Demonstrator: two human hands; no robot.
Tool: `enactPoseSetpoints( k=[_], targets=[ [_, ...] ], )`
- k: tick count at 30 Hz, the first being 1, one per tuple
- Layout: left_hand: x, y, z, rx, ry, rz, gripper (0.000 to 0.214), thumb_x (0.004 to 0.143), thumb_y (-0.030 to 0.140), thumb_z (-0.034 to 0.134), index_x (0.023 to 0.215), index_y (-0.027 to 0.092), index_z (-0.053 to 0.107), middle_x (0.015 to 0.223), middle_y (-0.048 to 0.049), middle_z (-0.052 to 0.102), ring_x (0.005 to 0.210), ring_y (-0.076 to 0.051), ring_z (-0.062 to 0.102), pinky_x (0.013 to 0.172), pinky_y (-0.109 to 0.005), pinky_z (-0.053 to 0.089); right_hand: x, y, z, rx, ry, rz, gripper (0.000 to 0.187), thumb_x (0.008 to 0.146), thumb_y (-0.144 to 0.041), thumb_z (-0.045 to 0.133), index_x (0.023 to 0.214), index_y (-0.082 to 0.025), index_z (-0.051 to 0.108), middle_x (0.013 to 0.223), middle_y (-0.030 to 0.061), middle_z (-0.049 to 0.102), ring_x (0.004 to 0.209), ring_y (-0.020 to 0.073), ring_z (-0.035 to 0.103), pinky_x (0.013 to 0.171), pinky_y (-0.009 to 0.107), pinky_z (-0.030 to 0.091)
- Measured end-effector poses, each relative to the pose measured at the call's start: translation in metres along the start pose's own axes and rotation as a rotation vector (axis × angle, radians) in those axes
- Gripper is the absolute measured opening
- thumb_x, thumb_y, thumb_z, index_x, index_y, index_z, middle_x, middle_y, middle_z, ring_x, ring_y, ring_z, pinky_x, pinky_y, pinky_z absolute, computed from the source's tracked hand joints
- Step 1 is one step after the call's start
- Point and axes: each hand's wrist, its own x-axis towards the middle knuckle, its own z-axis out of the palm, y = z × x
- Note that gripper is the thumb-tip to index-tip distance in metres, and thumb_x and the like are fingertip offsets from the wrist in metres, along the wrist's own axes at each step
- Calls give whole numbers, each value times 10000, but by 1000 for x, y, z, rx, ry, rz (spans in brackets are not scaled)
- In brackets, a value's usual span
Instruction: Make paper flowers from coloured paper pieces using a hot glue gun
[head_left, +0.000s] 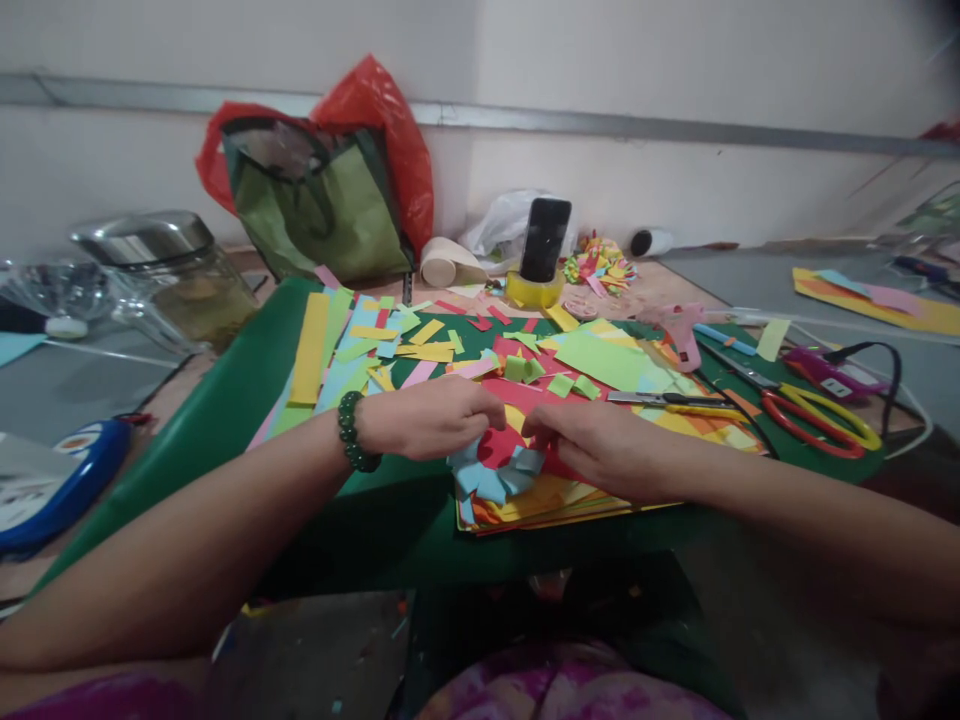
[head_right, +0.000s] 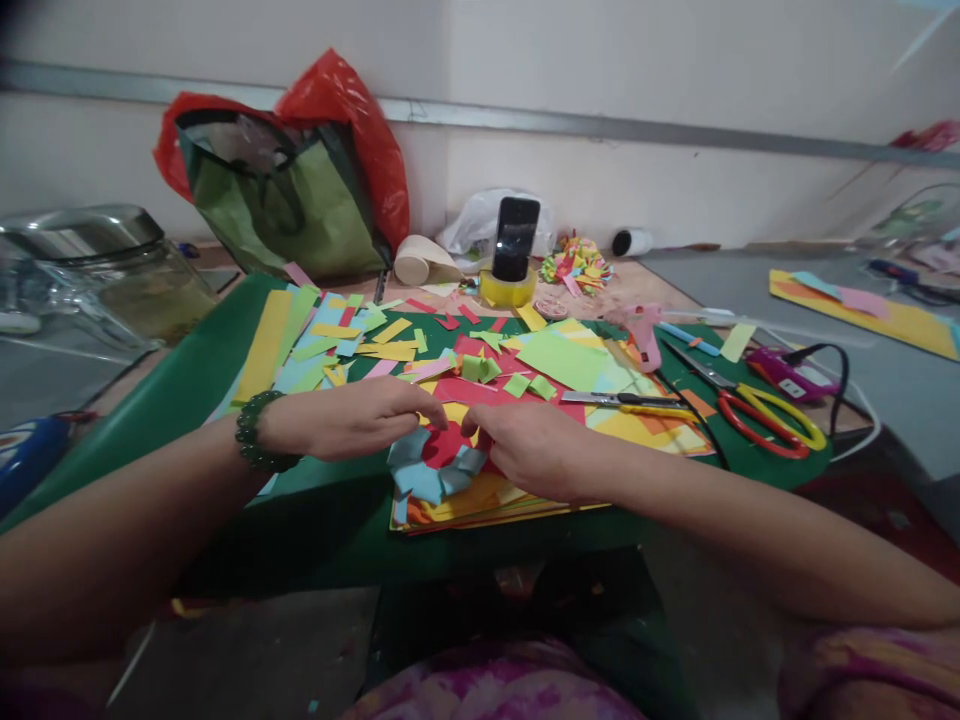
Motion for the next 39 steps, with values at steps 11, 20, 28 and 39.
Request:
enactPoseSetpoints(
  k=[11, 20, 28, 39],
  targets=[
    [2, 1, -2, 87, 169, -88, 435, 766, 64, 384, 933, 183, 767, 992, -31, 746, 875, -158, 646, 822, -273, 475, -12, 24, 10, 54, 213, -125, 343, 828, -71, 417, 1054, -188, 646, 947, 59, 727, 829, 169, 669, 730, 263, 486],
    [-2, -1, -8, 68, 243, -113, 494, 718, 2, 357, 864, 204, 783, 987, -5, 747, 889, -142, 652, 826, -247, 488, -48, 48, 27, 161, 592, -113, 225, 926, -244, 439, 968, -197, 656, 791, 39, 694, 678, 141, 642, 598, 235, 486],
    [-5, 7, -2, 278, 342, -237, 461, 744, 48, 402, 938, 220, 783, 1047, -17, 737, 925, -202, 648, 842, -331, 497, -60, 76, 54, 336, 724, 178, 390, 921, -530, 452, 907, -205, 666, 605, 8, 600, 527, 143, 551, 489, 250, 427],
    [-1, 44, 38, 526, 30, -148, 220, 869, 119, 499, 993, 136, 679, 995, -114, 705, 912, -265, 618, 806, -404, 472, -55, 83, 59, 490, 742, 246, 468, 877, -621, 476, 783, -194, 643, 531, -15, 504, 477, 134, 462, 464, 260, 382]
  ],
)
